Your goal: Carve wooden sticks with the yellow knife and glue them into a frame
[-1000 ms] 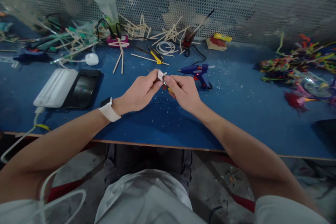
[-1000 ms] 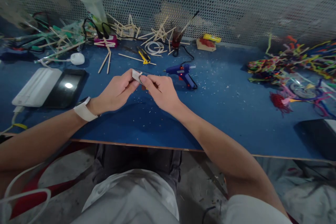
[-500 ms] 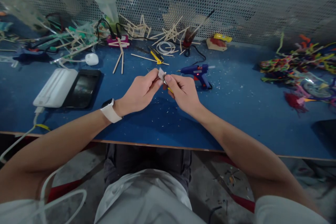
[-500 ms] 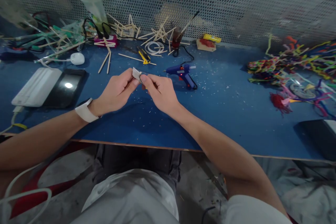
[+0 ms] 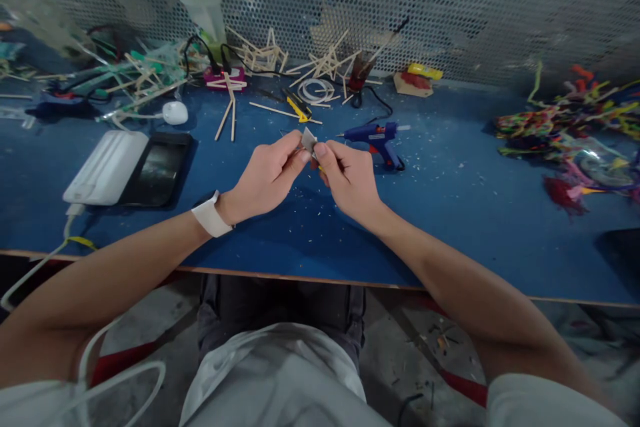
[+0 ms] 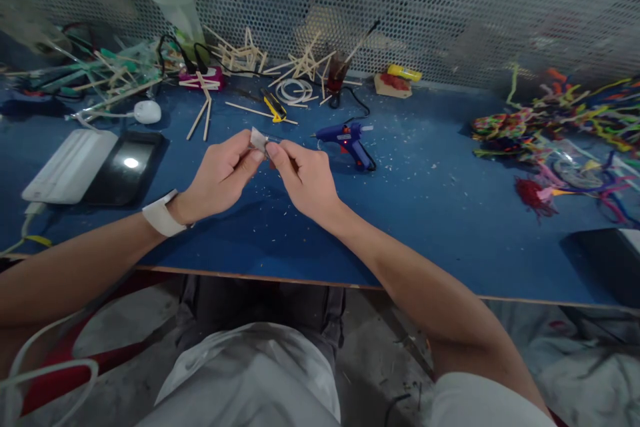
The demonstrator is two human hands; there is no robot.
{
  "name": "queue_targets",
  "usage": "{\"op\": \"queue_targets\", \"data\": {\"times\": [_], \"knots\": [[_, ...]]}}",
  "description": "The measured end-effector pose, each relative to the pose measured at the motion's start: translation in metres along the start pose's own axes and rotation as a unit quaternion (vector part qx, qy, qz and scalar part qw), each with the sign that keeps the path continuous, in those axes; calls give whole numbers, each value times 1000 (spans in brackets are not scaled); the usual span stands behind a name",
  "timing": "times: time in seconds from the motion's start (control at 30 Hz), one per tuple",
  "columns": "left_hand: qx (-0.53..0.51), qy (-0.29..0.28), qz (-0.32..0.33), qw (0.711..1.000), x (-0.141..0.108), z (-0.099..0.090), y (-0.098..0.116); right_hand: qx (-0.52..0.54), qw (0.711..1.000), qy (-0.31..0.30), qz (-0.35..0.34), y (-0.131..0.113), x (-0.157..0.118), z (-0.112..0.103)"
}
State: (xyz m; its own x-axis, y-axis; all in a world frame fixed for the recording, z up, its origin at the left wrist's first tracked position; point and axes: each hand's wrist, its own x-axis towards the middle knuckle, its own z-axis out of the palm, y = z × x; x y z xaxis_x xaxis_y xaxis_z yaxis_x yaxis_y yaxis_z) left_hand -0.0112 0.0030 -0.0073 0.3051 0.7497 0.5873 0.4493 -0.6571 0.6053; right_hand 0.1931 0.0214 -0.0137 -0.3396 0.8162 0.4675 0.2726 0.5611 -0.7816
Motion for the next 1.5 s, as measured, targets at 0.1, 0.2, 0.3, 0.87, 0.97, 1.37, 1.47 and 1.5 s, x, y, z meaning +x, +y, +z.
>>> {"op": "queue_targets", "data": {"times": [0.1, 0.2, 0.3, 0.87, 0.97, 1.37, 1.47, 1.5], "knots": [[1, 8, -1, 1000, 1, 1, -2, 11, 1000, 5, 1, 0, 0, 1], [0, 5, -2, 1000, 0, 1, -4, 13, 1000, 5, 3, 1, 1, 1], [-1, -6, 3, 1000, 0, 1, -7, 6, 1000, -5, 7, 1, 2, 0], [16, -31, 21, 999, 2, -3, -6, 35, 998, -34, 32, 2, 4, -2], [20, -24, 16, 999, 2, -3, -5, 38, 998, -32, 35, 3, 4, -2], [16, 28, -7, 999, 0, 0, 1, 49, 997, 2, 56, -2, 0, 6], [12, 23, 8, 1000, 0, 0, -1, 40, 999, 8, 33, -2, -1, 6], [9, 17, 17, 1000, 0, 0, -2, 34, 999, 8, 24, -1, -1, 5]]}}
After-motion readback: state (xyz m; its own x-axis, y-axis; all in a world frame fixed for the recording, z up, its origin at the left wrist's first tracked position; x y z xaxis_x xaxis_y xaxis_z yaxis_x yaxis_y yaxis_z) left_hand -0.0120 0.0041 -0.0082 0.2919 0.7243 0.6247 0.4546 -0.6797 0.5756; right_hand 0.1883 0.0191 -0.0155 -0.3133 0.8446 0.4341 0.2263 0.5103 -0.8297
